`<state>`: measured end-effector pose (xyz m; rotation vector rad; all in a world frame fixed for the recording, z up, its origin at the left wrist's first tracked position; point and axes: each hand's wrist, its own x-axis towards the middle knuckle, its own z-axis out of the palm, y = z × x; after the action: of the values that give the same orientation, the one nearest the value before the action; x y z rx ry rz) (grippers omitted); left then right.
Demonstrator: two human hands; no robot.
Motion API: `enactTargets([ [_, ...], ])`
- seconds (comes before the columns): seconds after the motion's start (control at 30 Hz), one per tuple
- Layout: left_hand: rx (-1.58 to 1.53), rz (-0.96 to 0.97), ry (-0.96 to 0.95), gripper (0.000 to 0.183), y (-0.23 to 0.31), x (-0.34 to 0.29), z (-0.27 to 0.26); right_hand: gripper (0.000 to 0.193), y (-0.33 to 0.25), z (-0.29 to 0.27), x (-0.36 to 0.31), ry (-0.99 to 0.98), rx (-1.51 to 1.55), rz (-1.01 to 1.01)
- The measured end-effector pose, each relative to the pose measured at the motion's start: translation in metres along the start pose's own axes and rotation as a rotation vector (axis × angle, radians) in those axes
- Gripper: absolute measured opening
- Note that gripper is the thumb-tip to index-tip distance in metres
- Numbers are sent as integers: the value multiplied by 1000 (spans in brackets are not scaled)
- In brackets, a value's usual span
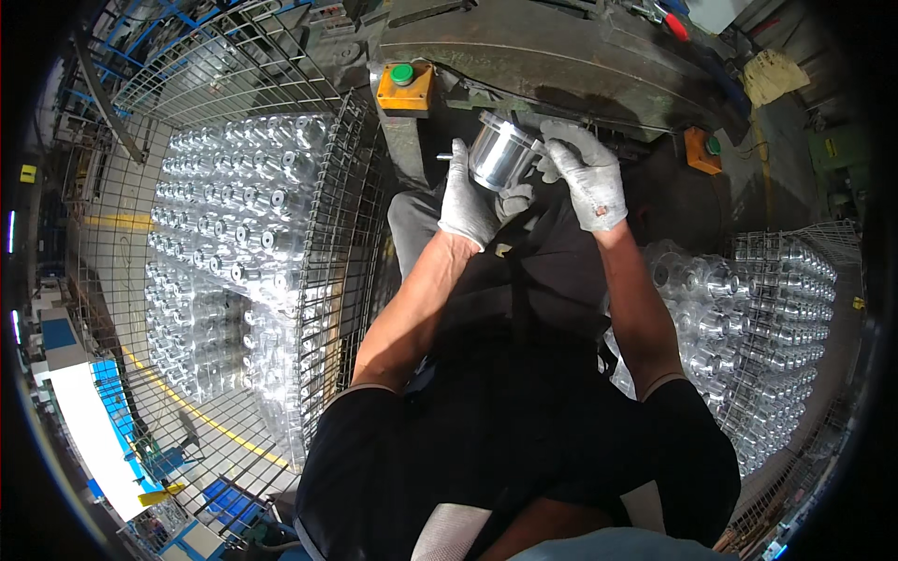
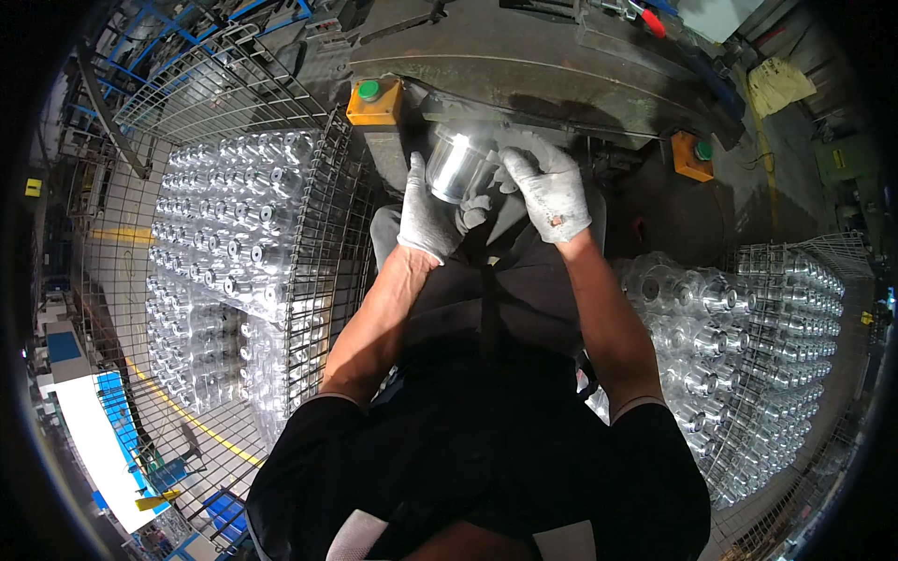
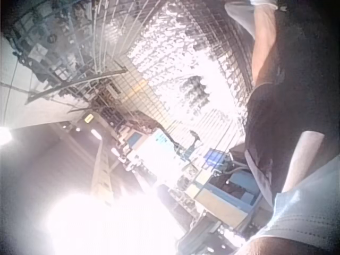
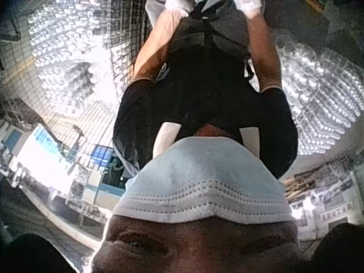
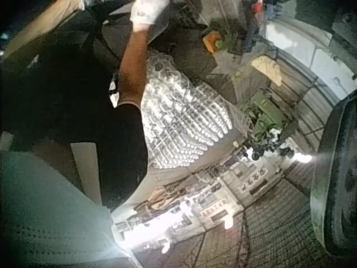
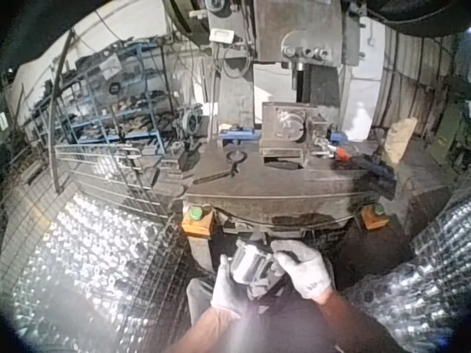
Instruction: The person is processing cylindrical metal components by inserting them into an industrial machine, pressing a control button, and then organizing the processed parts into wire crates.
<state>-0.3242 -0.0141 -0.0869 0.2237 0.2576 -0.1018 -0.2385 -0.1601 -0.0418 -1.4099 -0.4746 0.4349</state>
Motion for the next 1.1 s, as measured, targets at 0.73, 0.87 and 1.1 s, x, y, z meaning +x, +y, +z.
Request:
enactTargets([
  [0.73, 880, 909, -22, 55, -28, -41, 37, 58, -7, 20, -20, 26, 109, -191],
  [0.87, 905, 910, -38, 61, -32, -54, 48, 61, -9, 21, -21, -46, 189, -234],
  [1.1, 962, 914, -65, 66, -38, -54, 47, 61, -16, 12, -29, -223, 423, -302],
])
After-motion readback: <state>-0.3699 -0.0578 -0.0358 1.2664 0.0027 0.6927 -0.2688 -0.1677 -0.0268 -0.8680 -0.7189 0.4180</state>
